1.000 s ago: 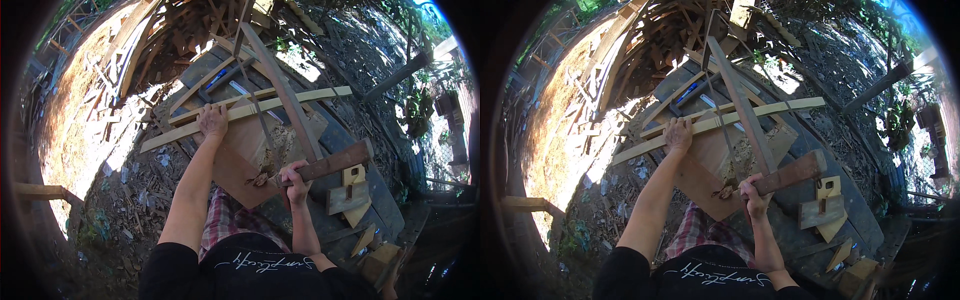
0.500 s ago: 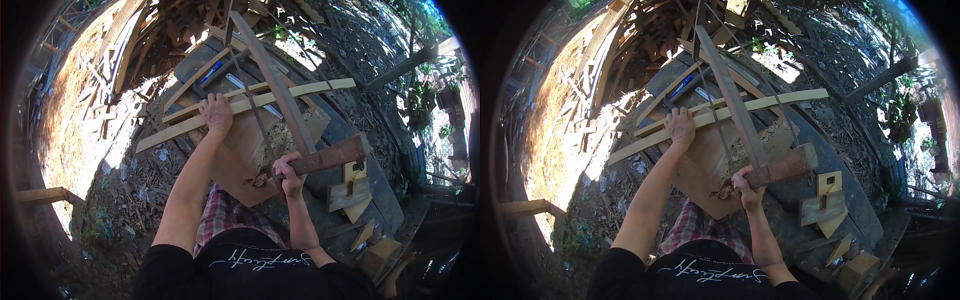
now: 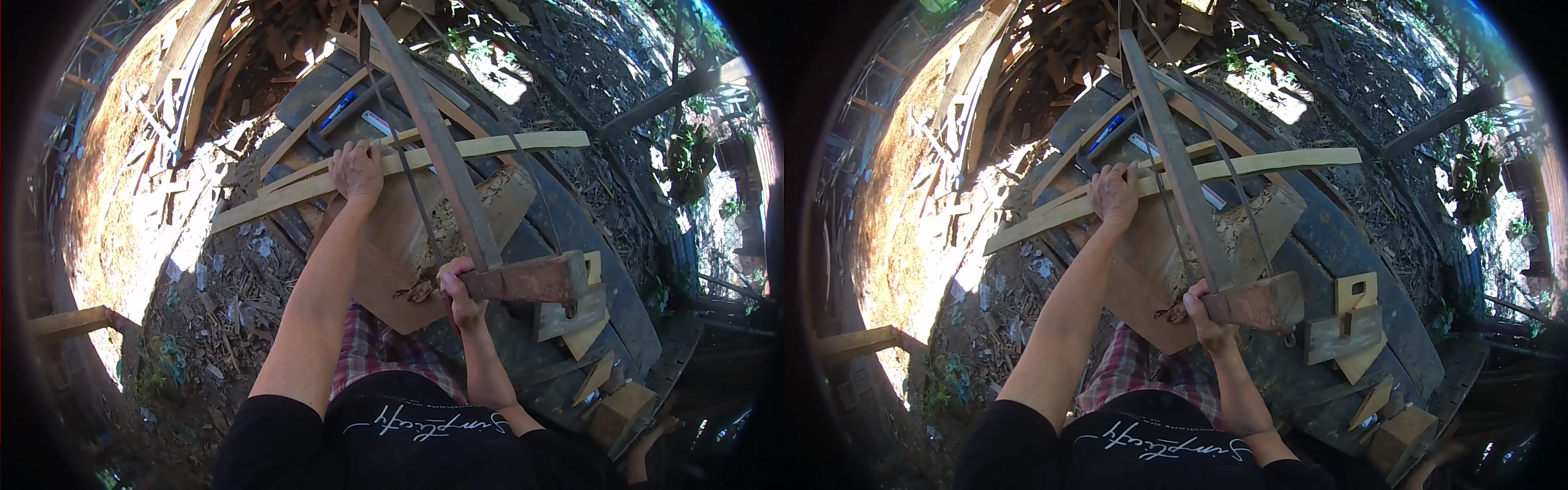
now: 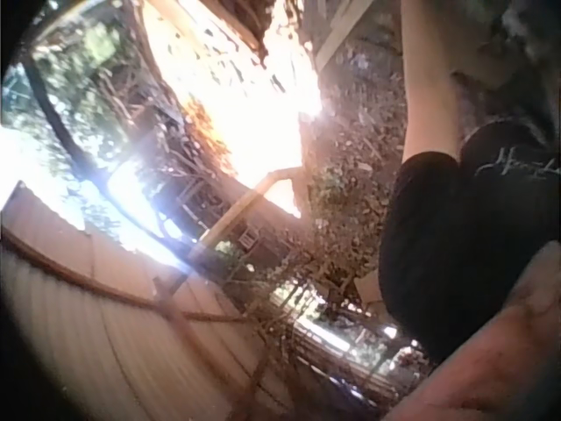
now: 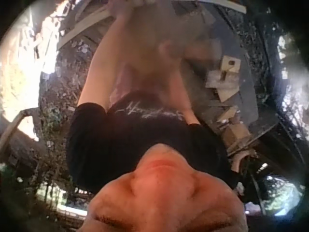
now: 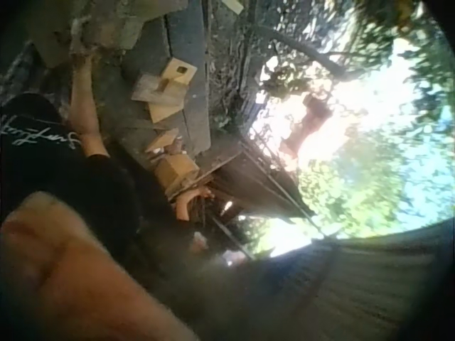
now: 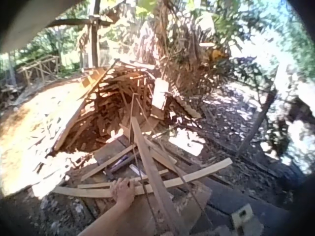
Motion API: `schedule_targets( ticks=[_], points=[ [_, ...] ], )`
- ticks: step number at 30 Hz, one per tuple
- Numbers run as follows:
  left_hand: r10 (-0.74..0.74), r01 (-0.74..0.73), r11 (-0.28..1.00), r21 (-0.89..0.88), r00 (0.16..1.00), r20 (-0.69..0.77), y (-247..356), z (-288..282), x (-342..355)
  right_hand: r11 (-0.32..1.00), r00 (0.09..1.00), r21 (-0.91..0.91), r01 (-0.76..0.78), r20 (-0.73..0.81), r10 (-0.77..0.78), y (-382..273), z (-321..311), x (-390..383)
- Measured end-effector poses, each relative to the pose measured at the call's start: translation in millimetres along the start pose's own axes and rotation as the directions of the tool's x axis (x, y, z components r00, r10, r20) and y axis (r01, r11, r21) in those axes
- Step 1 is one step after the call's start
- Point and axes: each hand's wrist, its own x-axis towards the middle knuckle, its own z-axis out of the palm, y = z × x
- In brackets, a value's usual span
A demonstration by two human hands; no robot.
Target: The person cuts a wooden strip using a frame saw, wraps one end of a saw blade with paper and tape, and cuts the wooden strip with the wrapped blade.
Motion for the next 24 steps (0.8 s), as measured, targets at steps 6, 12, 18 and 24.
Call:
schedule_targets(
  ticks=[6, 12, 18, 24],
  points=[
    [0.080, -0.080, 0.997, -0.014, 0.996, 0.047, -2, 1, -5, 0.991, 0.994, 0.126, 0.036, -0.107, -0.023, 12, 14, 21],
    [0.025, -0.018, 0.997, 0.070, 0.994, -0.102, 3, 11, -2, 0.997, 0.996, 0.067, -0.046, -0.074, 0.051, 8, 2, 5],
    [0.052, -0.051, 0.999, 0.010, 0.990, -0.131, -2, 13, 0, 0.963, 0.971, 0.127, 0.237, -0.070, -0.229, 2, -4, -17],
    [-0.013, 0.022, 0.997, 0.073, 0.991, -0.131, 2, 16, -2, 0.997, 0.998, -0.069, -0.047, -0.054, 0.043, 18, 0, 12]
  ],
)
